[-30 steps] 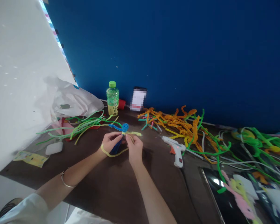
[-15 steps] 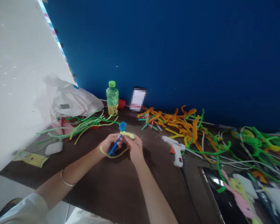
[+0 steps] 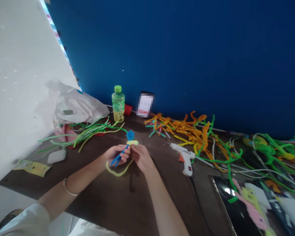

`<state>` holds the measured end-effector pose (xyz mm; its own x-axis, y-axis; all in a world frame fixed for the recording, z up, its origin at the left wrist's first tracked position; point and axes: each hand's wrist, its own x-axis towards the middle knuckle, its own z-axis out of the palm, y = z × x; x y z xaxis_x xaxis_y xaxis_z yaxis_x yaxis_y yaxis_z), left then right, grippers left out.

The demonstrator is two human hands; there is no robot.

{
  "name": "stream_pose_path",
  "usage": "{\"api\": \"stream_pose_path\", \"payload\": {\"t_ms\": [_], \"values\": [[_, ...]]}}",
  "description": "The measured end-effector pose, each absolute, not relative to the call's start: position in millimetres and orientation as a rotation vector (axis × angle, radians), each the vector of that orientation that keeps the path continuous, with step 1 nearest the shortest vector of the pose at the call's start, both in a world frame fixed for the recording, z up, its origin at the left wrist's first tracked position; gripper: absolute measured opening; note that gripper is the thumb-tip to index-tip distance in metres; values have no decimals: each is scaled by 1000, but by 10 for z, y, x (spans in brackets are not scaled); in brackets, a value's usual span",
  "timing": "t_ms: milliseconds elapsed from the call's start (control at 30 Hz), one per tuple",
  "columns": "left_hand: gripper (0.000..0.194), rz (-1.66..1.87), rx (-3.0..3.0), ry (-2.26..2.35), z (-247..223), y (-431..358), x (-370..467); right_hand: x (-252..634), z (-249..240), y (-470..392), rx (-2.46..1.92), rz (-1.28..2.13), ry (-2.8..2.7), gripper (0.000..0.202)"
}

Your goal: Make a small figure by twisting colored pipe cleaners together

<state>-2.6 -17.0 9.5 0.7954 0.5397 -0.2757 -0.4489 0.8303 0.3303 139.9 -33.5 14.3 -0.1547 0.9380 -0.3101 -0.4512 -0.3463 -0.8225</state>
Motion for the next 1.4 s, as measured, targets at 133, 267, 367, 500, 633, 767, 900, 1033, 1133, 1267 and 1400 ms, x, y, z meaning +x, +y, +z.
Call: {"api": "stream_pose_path", "payload": {"t_ms": [133,267,367,500,633,767,900,1033,1133,1267,1400], "values": [[23,785,625,663,77,-146,48,1359,109,-304,-1016,1533,-696,23],[30,1171,1154,954,63,-154,65,1311,25,-288,-1081,1330,-721,23],[27,1264,1458,1061,65,-194,47,1263,-3,-315,-1148,1239,-778,26],[19,1292,1558,1114,61,-216,38,1205,17,-349,-1154,1189,-771,27],[18,1314,1439,1104,49,-196,58,1178,38,-354,-1146,1209,-715,27],[20,1279,1227,997,48,-184,80,1167,59,-359,-1143,1260,-688,27],[25,1174,986,791,46,-169,89,1153,106,-364,-1048,1363,-616,20],[20,1037,702,660,63,-145,73,1153,151,-368,-958,1546,-529,20],[13,872,564,522,114,-146,26,1187,158,-373,-907,1665,-590,23],[3,646,332,396,174,-159,-57,1251,141,-382,-899,1690,-657,25],[3,582,285,414,155,-138,-56,1274,111,-370,-940,1633,-675,23]]}}
